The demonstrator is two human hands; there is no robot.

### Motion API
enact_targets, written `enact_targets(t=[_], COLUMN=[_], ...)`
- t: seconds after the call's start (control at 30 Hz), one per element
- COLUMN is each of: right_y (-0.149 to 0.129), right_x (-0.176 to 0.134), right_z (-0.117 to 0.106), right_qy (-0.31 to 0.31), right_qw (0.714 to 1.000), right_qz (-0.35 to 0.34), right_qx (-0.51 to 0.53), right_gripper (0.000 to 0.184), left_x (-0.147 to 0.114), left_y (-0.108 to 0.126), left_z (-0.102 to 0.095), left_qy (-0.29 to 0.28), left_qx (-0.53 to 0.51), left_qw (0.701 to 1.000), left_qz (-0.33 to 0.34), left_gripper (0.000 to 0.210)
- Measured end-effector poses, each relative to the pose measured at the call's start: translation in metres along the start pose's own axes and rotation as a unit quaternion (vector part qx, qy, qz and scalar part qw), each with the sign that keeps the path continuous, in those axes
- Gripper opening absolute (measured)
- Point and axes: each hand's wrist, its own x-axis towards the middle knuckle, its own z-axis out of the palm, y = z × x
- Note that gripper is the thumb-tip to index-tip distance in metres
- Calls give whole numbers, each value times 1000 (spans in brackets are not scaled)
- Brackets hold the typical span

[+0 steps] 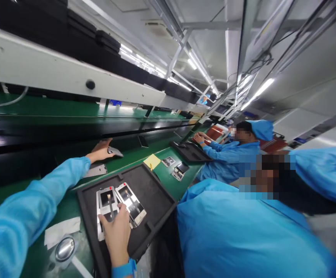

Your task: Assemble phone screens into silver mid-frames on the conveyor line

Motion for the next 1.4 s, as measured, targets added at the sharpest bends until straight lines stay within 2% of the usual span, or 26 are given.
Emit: enact_targets(t=[0.07, 0.13, 0.2, 0.23, 0.37, 0.43, 0.5, 0.63, 0.7, 0.77, 0.83, 0.93, 1.0, 1.07, 1.13, 1.23, 1.3, 1.4], right_y=[0, 1, 2, 2, -16, -39, -71, -135, -158, -174, -188, -208, -220, -229, -236, -245, -249, -251], right_x=[1, 3, 7, 9, 1, -20, -52, -122, -147, -160, -165, -164, -163, -163, -164, -166, -166, -160], right_z=[-2, -5, -11, -16, -47, -62, -68, -46, -32, -25, -25, -31, -31, -29, -25, -22, -27, -40], right_qy=[-11, 6, 39, 53, 110, 145, 143, -14, -52, -33, -9, -25, -43, -46, -30, 4, 17, -7], right_qw=[1000, 999, 991, 985, 965, 953, 943, 907, 887, 875, 865, 854, 848, 837, 827, 827, 829, 830], right_qz=[10, 12, 12, 10, 12, 10, -10, -86, -101, -112, -151, -211, -210, -198, -190, -180, -186, -217], right_qx=[2, 50, 127, 163, 239, 265, 300, 412, 447, 470, 479, 475, 485, 508, 528, 532, 527, 513], right_gripper=[57, 58, 51, 49, 61, 62, 60, 51, 47, 47, 49, 50, 52, 52, 49, 41, 37, 33], left_x=[-16, -47, -92, -118, -224, -269, -306, -355, -368, -373, -376, -379, -382, -385, -386, -385, -385, -381], left_y=[4, 11, 23, 32, 74, 94, 108, 114, 110, 106, 101, 92, 86, 81, 79, 82, 86, 93], left_z=[-30, -63, -95, -108, -145, -152, -154, -154, -158, -167, -178, -193, -200, -205, -208, -211, -212, -217], left_qy=[48, 99, 138, 149, 137, 97, 4, -185, -227, -218, -187, -165, -154, -146, -159, -185, -186, -173], left_qx=[-27, -67, -119, -146, -257, -378, -443, -488, -477, -438, -384, -293, -199, -93, -2, 81, 105, 85], left_qw=[998, 992, 981, 975, 948, 904, 875, 823, 818, 846, 886, 936, 967, 985, 983, 965, 958, 963], left_qz=[-19, -38, -60, -72, -131, -175, -195, -225, -229, -213, -183, -104, -41, 25, 89, 167, 189, 188], left_gripper=[38, 53, 66, 64, 54, 49, 56, 90, 101, 101, 96, 88, 76, 65, 64, 70, 72, 69])
